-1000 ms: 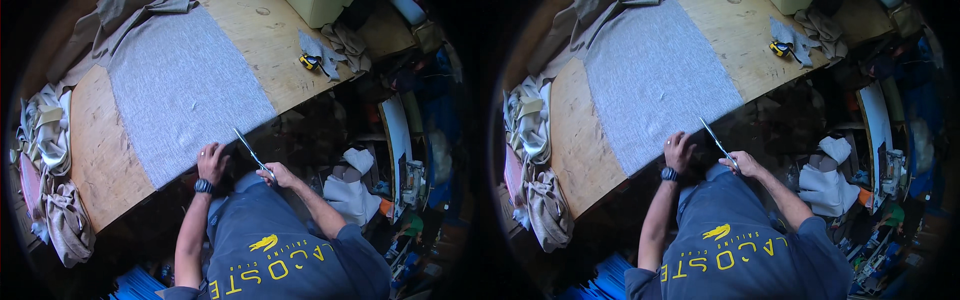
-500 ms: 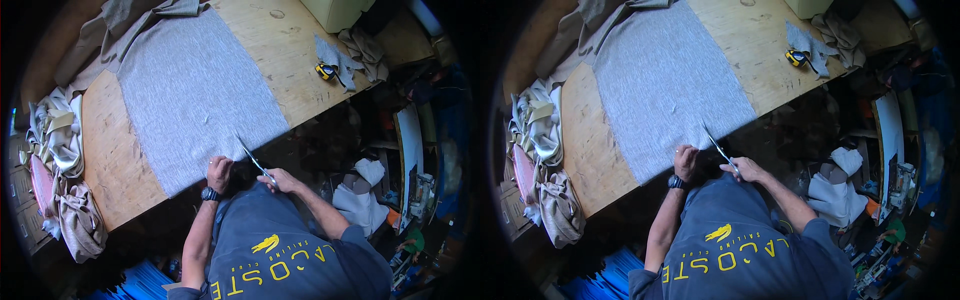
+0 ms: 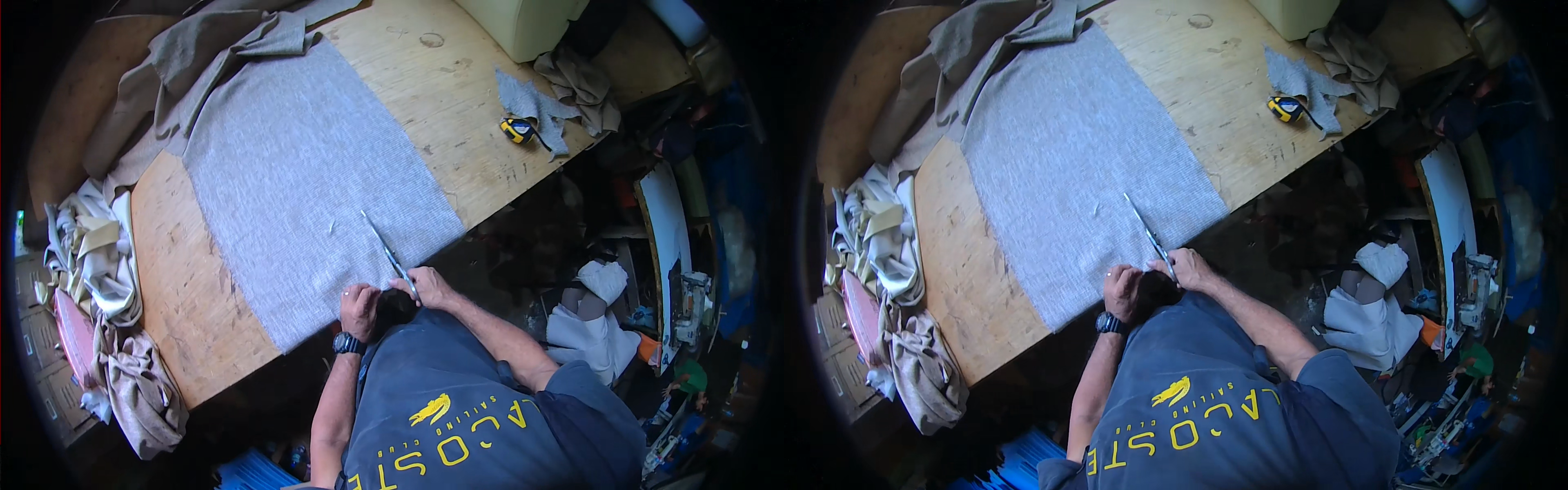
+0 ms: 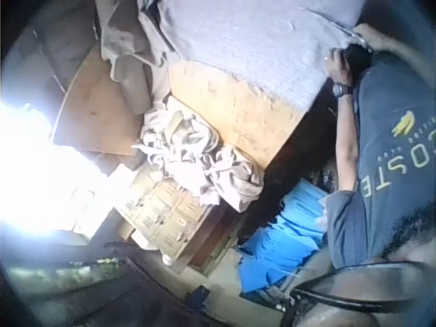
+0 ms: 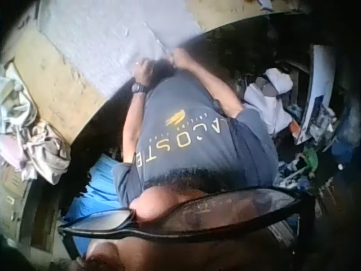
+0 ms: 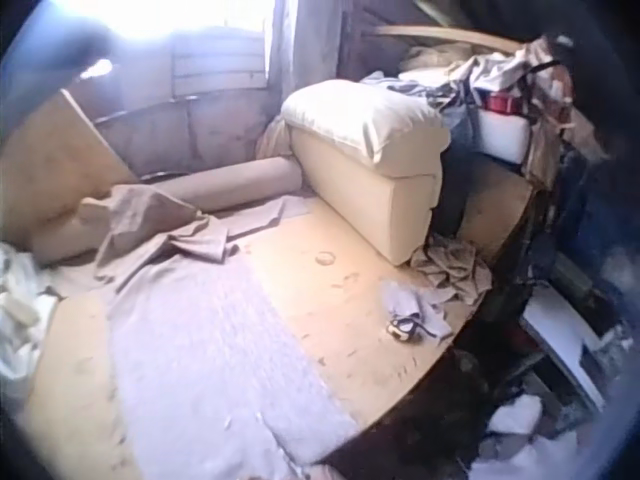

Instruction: The person cuts a large piece of gray fabric into smaller rectangular sections using shears on a wooden workbench. They measure the fabric with a tape measure, make straight cuts, and occasionally fold or reposition the material to continue cutting.

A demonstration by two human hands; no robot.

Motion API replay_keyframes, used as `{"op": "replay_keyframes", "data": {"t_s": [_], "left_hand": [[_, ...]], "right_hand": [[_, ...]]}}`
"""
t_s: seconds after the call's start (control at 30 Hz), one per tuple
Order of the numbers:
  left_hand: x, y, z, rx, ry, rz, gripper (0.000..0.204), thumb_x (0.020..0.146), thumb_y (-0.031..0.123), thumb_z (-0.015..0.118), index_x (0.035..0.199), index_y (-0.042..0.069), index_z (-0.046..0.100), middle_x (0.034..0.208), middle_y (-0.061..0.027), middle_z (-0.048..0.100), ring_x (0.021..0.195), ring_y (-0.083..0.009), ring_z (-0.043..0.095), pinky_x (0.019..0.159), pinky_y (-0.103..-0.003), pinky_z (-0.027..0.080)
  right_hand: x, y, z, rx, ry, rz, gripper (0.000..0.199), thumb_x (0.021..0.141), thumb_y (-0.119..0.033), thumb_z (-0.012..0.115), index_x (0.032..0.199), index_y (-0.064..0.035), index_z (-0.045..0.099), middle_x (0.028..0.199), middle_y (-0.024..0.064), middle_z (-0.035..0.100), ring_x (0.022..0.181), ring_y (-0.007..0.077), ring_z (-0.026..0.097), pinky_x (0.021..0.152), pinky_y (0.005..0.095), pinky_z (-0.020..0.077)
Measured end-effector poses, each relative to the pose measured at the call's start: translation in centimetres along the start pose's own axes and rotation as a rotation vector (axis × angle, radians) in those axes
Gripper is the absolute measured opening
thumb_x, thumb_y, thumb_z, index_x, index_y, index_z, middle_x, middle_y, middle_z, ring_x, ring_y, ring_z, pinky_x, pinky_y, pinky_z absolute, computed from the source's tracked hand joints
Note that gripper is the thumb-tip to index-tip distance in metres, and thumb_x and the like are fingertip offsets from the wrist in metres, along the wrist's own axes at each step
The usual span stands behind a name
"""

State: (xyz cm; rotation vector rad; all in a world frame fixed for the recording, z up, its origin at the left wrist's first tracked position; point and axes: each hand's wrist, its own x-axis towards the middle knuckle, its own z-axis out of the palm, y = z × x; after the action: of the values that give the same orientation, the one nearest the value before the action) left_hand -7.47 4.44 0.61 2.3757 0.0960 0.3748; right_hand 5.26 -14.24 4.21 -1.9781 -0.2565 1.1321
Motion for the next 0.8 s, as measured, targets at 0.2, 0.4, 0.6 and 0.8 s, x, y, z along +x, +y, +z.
{"op": "replay_keyframes", "data": {"t_s": [0.2,0.4,0.6,0.8], "left_hand": [[-1.4,0.6,-0.4,0.025,-0.049,0.023,0.012,0.085,0.009,0.077,0.092,0.010,0.067,0.093,-0.0072,0.063,0.088,-0.0285,0.062,0.076,-0.043,0.046],[-2.4,1.0,-0.1,0.036,-0.033,0.004,0.012,0.085,0.009,0.077,0.091,0.010,0.066,0.092,-0.0068,0.063,0.087,-0.0284,0.061,0.076,-0.043,0.046],[-1.0,1.4,-1.5,0.016,-0.075,0.023,0.018,0.081,0.012,0.081,0.091,0.008,0.067,0.092,-0.0094,0.065,0.087,-0.0307,0.063,0.076,-0.043,0.048],[4.3,-3.8,-4.1,0.273,0.168,-0.232,0.050,0.086,0.031,0.077,0.128,0.007,0.063,0.137,-0.0208,0.055,0.129,-0.0398,0.051,0.108,-0.053,0.039]], "right_hand": [[-1.7,0.8,0.4,0.064,-0.052,0.020,0.058,0.095,-0.057,0.068,0.073,-0.0045,0.062,0.061,0.0032,0.059,0.052,0.0127,0.060,0.050,0.0334,0.0471],[0.4,-1.8,0.2,-0.143,0.032,-0.020,0.067,0.092,-0.068,0.064,0.081,-0.0020,0.069,0.064,0.0122,0.065,0.064,0.0232,0.068,0.063,0.0408,0.0518],[0.5,-1.0,0.1,0.000,-0.045,0.005,0.070,0.092,-0.069,0.062,0.076,-0.0014,0.065,0.058,0.0097,0.062,0.059,0.0213,0.067,0.061,0.0409,0.0524],[3.5,-4.0,-0.8,-0.080,-0.026,0.013,0.071,0.092,-0.071,0.062,0.068,-0.0042,0.059,0.056,0.0034,0.055,0.053,0.0143,0.060,0.054,0.0347,0.0488]]}}
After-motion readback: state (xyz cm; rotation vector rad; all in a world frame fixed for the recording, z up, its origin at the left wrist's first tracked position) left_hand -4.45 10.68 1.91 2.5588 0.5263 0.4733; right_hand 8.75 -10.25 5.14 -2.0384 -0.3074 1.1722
